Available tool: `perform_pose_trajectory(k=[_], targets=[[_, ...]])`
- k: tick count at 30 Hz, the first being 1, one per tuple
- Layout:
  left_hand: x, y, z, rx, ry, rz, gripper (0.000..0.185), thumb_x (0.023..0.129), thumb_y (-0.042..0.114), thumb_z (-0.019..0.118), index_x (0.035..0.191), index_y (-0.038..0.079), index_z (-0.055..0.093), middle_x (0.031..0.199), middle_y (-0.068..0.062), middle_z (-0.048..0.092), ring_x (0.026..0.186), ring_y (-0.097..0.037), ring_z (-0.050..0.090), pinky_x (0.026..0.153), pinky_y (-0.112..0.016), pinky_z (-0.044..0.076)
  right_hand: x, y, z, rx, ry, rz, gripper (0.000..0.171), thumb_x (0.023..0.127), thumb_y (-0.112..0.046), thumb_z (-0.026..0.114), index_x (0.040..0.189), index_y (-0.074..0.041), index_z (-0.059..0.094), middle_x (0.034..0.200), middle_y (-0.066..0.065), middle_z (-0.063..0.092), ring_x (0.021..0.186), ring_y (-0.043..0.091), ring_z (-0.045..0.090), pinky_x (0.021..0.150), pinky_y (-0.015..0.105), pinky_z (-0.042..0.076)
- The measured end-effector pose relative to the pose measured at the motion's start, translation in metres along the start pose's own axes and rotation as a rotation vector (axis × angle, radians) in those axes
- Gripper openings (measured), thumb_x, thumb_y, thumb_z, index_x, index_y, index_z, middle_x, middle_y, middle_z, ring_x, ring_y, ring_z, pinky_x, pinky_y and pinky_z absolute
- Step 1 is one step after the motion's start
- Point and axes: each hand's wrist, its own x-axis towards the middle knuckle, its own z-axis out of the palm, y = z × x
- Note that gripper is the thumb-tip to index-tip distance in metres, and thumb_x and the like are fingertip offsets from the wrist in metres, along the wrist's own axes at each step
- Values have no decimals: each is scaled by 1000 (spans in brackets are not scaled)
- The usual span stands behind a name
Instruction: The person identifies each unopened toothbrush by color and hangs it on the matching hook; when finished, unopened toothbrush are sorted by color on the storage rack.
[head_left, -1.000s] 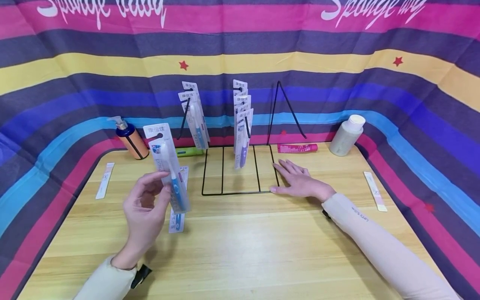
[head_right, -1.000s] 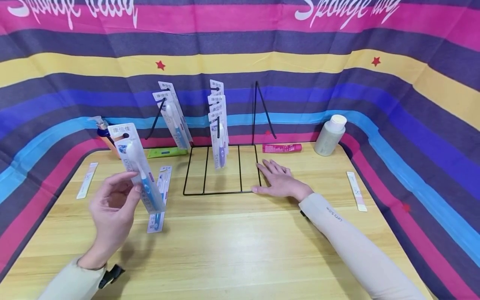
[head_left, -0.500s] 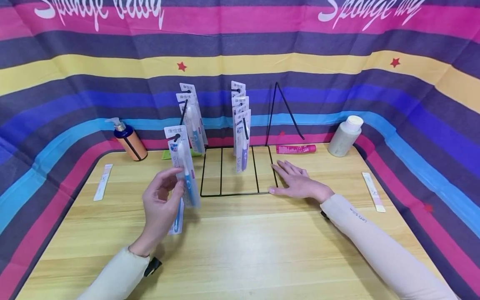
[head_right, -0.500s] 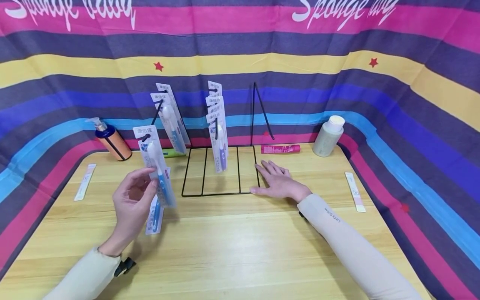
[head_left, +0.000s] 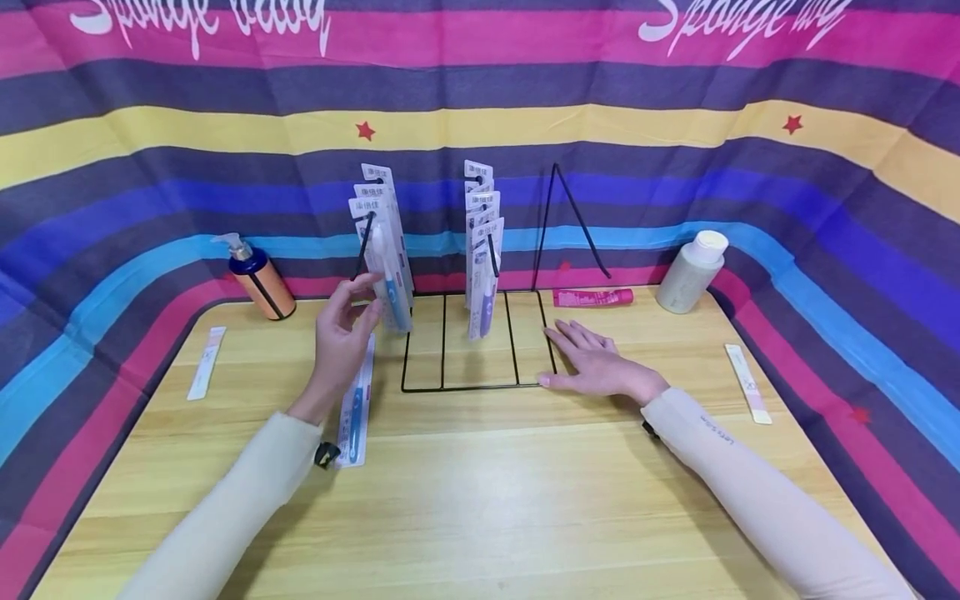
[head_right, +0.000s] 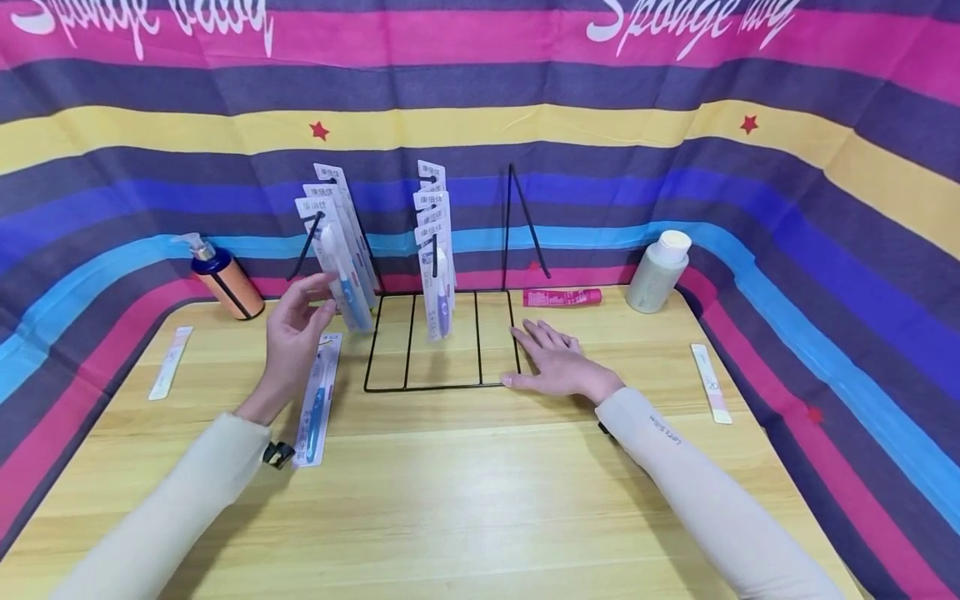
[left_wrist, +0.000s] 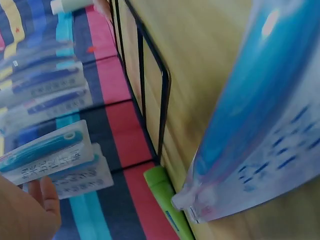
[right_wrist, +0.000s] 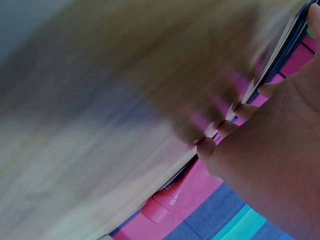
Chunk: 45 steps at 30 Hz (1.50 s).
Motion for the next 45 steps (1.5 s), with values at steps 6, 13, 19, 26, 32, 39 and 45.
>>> perform_pose_trajectory(k=[6,13,19,26,32,39,45], targets=[[10,-12,-4,-22,13,21,32,104,-16,57,135,-16,63,133,-30,62,118,-29,60,94,-28,50,1,-3,-1,3,1,-14,104,103,-72,59,177,-15,14,183,15,3,166,42,-2,123,79,3],[-13,-6,-18,100,56,-94,32,105,-8,59,136,-9,66,128,-23,65,117,-28,60,91,-28,50,0,-1,-1,-10,3,-2,103,104,-71,58,177,-15,14,183,15,3,166,42,-1,123,78,4],[-48,8,-38,368,-38,-543,60,108,26,70,159,4,48,136,-23,60,120,-30,58,99,-39,48,0,0,-2,-11,3,-6,102,104,-71,58,177,-15,14,182,15,3,166,43,-1,122,79,4],[-70,13,-49,550,-225,-817,94,99,23,81,167,-7,24,140,-33,50,123,-44,52,99,-55,49,1,1,-1,-13,-2,-5,106,102,-76,57,177,-17,13,183,14,3,166,41,-2,123,79,6],[-75,16,-52,605,-329,-839,96,97,13,81,168,-7,19,125,-31,62,105,-38,66,88,-50,56,0,1,-1,4,-3,-2,105,102,-74,58,178,-18,13,183,13,2,166,40,-3,124,77,5],[-81,18,-51,496,-340,-794,72,102,6,73,164,8,37,103,-16,57,86,-27,60,69,-36,51,0,2,1,1,0,-4,105,102,-76,57,178,-19,13,183,12,2,167,39,-3,124,76,5],[-84,23,-47,368,-210,-809,42,107,0,61,148,-4,55,113,-15,57,81,-18,54,59,-28,51,-1,1,0,-6,9,-12,104,102,-74,58,177,-16,14,183,14,3,166,41,-2,123,78,5]])
